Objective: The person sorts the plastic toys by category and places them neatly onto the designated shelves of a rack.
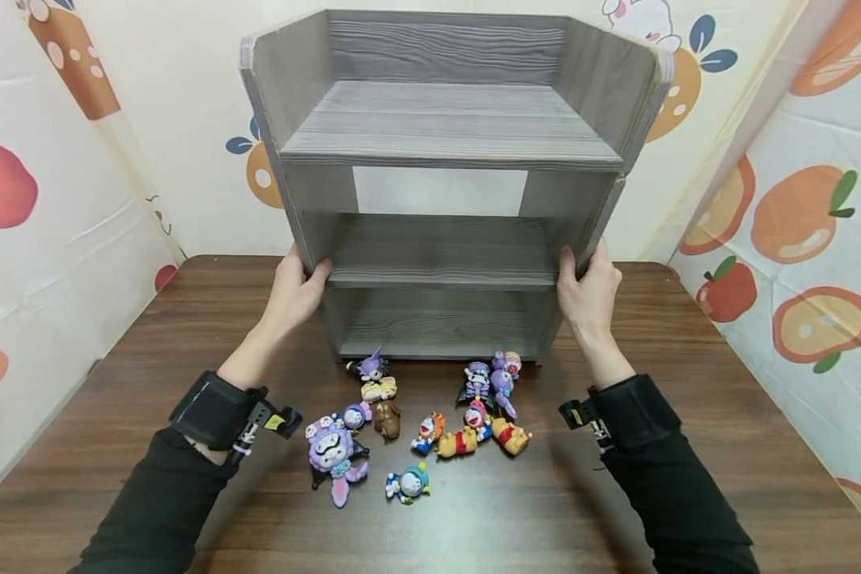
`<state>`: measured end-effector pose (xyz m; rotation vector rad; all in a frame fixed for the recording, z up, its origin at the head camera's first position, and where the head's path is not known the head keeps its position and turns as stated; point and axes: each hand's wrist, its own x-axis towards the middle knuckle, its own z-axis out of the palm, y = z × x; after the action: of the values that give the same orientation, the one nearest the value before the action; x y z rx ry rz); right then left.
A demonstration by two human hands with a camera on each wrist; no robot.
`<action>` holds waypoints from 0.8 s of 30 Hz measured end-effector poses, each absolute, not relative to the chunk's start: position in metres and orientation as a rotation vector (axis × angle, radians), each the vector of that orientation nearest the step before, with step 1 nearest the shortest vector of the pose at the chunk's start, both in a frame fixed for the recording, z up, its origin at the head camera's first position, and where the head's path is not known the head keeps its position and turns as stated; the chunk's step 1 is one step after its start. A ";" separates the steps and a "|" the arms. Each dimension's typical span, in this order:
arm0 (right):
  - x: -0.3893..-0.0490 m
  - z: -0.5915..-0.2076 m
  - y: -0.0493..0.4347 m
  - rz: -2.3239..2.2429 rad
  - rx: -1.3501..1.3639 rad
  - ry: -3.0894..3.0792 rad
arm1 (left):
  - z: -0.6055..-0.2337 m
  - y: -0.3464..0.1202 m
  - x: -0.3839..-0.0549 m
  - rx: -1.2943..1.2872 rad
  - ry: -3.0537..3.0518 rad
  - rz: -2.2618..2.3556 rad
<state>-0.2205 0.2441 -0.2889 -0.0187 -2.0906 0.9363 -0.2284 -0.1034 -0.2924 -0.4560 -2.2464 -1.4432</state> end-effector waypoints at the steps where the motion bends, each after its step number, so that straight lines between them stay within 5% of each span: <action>1: -0.221 -0.289 0.242 0.943 -0.007 -2.091 | -0.292 -0.106 -0.228 -0.450 -2.240 -1.453; 24: -0.225 -0.291 0.197 0.964 0.151 -2.066 | -0.301 -0.142 -0.229 -0.333 -2.061 -1.534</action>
<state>-0.2251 0.1969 -0.2909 0.1514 -2.0657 0.9644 -0.2287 -0.1422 -0.3007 -0.3329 -2.0606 -1.5340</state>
